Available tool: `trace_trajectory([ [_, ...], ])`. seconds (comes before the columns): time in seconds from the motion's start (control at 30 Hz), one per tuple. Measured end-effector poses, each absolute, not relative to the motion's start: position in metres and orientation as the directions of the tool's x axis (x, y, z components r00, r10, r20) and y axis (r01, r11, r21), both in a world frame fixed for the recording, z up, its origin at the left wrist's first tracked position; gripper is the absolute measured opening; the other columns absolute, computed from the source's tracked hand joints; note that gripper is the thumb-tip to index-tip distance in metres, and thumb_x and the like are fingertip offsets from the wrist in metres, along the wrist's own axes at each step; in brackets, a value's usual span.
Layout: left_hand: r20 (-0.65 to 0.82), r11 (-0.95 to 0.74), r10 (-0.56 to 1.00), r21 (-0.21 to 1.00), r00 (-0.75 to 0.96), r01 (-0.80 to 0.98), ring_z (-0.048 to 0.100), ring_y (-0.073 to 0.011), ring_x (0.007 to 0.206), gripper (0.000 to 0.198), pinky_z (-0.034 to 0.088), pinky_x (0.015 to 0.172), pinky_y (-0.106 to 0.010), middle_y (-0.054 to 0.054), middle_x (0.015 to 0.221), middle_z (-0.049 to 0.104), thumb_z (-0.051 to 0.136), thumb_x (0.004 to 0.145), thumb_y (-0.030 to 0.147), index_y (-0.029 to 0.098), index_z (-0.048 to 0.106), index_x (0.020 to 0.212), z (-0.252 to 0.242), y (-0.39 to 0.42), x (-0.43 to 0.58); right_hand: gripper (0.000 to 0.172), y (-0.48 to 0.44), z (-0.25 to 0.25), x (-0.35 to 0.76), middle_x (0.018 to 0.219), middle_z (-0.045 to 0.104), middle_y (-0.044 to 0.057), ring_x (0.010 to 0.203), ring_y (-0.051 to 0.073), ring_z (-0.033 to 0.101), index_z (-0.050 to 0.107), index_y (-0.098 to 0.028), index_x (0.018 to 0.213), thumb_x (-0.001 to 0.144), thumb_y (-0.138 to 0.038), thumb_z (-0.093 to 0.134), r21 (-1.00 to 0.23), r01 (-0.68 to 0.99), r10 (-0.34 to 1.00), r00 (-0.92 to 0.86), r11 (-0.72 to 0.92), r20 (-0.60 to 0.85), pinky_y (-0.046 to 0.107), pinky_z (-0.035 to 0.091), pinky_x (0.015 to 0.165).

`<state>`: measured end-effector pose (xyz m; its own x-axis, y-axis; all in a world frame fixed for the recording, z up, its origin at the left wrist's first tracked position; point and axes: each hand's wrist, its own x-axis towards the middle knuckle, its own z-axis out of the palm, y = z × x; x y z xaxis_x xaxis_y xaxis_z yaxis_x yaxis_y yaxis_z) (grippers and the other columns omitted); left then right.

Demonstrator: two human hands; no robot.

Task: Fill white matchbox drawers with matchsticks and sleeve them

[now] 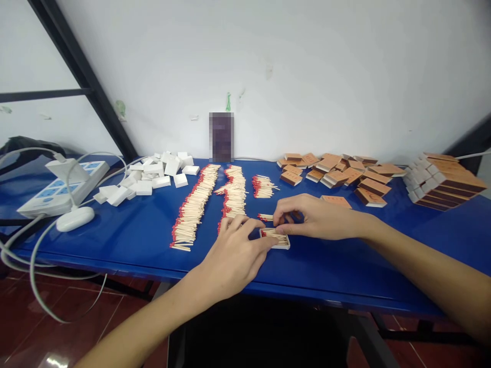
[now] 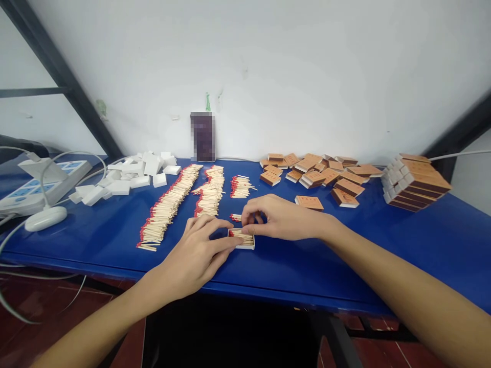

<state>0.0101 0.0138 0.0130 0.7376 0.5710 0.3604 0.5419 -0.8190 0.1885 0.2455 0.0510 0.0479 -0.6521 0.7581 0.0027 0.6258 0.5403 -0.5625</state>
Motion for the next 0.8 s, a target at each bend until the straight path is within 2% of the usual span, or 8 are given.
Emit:
trace_trajectory([
  [0.17, 0.388, -0.813, 0.577, 0.182, 0.719, 0.554, 0.049, -0.0267, 0.108, 0.027, 0.037, 0.090, -0.045, -0.007, 0.120, 0.062, 0.047, 0.100, 0.022, 0.025, 0.067, 0.117, 0.012, 0.014, 0.011, 0.035, 0.048, 0.048, 0.242, 0.079, 0.066, 0.003, 0.067, 0.014, 0.055, 0.068, -0.018, 0.082, 0.087, -0.052, 0.059, -0.557, 0.619, 0.750, -0.661, 0.554, 0.011, 0.028, 0.041, 0.061],
  [0.37, 0.385, -0.803, 0.591, 0.196, 0.709, 0.563, 0.050, -0.0257, 0.108, 0.026, 0.037, 0.090, -0.043, -0.006, 0.118, 0.063, 0.048, 0.100, 0.023, 0.025, 0.064, 0.120, 0.011, 0.013, 0.012, 0.030, 0.042, 0.053, 0.239, 0.080, 0.068, 0.003, 0.069, 0.014, 0.059, 0.068, -0.019, 0.080, 0.089, -0.046, 0.059, -0.519, 0.638, 0.750, -0.661, 0.569, 0.009, 0.026, 0.042, 0.061],
  [0.53, 0.385, -0.801, 0.597, 0.238, 0.704, 0.549, 0.051, -0.0237, 0.106, 0.019, 0.036, 0.091, -0.042, -0.004, 0.118, 0.065, 0.048, 0.100, 0.022, 0.022, 0.065, 0.109, 0.012, 0.013, 0.010, 0.021, 0.038, 0.055, 0.238, 0.081, 0.069, 0.002, 0.073, 0.014, 0.062, 0.069, -0.020, 0.081, 0.088, -0.037, 0.060, -0.492, 0.632, 0.735, -0.678, 0.599, 0.023, 0.026, 0.045, 0.066],
  [0.8, 0.409, -0.806, 0.588, 0.224, 0.697, 0.548, 0.053, -0.0241, 0.105, 0.019, 0.036, 0.090, -0.043, -0.004, 0.118, 0.066, 0.051, 0.099, 0.022, 0.022, 0.068, 0.104, 0.009, 0.014, 0.010, 0.020, 0.039, 0.051, 0.236, 0.077, 0.071, 0.001, 0.068, 0.014, 0.063, 0.068, -0.020, 0.080, 0.089, -0.034, 0.058, -0.452, 0.638, 0.735, -0.675, 0.624, 0.063, 0.025, 0.044, 0.061],
])
